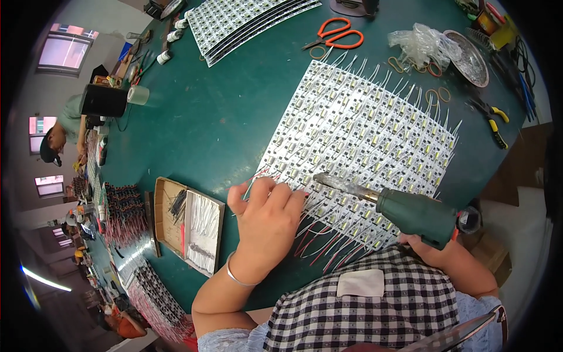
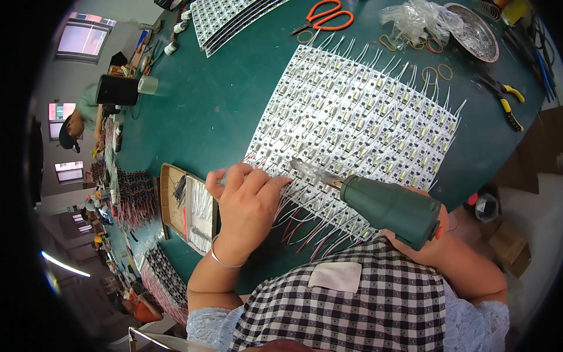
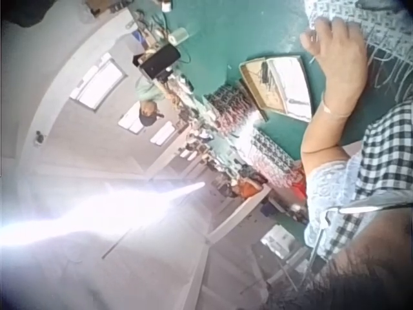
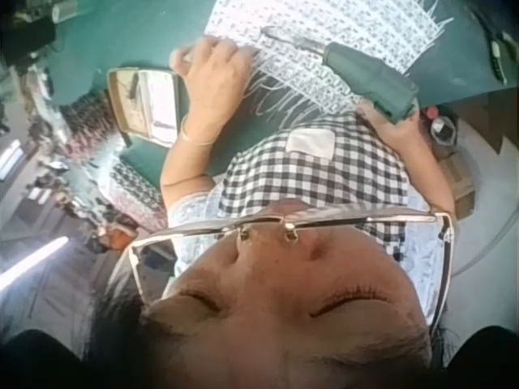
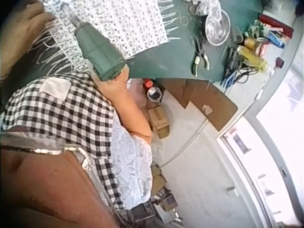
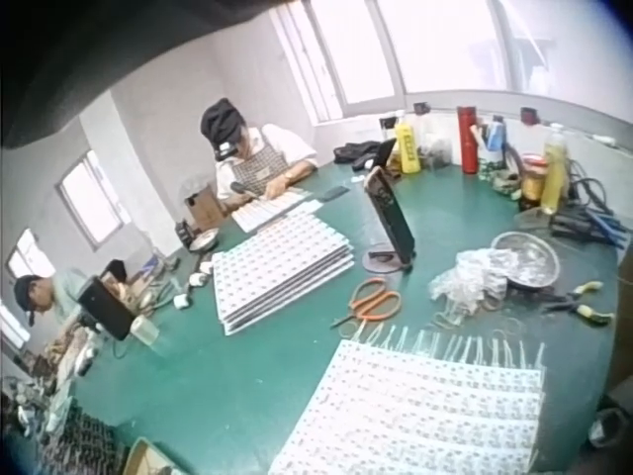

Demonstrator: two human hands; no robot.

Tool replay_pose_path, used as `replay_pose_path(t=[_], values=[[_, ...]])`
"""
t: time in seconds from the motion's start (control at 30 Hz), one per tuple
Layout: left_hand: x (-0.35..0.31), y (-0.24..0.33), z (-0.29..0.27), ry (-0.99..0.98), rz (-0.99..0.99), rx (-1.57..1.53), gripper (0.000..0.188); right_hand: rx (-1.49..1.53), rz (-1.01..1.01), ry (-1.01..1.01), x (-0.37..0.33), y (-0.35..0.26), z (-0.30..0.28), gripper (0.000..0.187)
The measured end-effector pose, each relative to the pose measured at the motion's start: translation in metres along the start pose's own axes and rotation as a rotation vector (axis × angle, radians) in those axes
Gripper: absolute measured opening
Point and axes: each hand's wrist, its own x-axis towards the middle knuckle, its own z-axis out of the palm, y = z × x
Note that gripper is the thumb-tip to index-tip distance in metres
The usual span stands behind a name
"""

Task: The person retrieves sleeves from a box, fits them over wires on an LED board by hand, and solders the connections using a soldering gun.

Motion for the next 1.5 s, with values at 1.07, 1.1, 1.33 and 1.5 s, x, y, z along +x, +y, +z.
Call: replay_pose_path(t=[1.07,1.1,1.33,1.5], values=[[-0.003,0.009,0.01,0.027,0.014,-0.123,0.011,-0.133,-0.194,-0.061,-0.003,-0.008,0.003,0.056],[-0.002,0.009,0.01,0.02,0.017,-0.116,0.011,-0.133,-0.194,-0.06,-0.003,-0.006,0.003,0.056],[-0.002,0.011,0.012,0.041,-0.005,-0.103,0.011,-0.148,-0.248,-0.113,-0.004,0.0,-0.004,0.054],[-0.002,0.012,0.012,0.037,-0.002,-0.108,0.011,-0.231,-0.208,-0.059,-0.016,0.002,-0.005,0.048]])
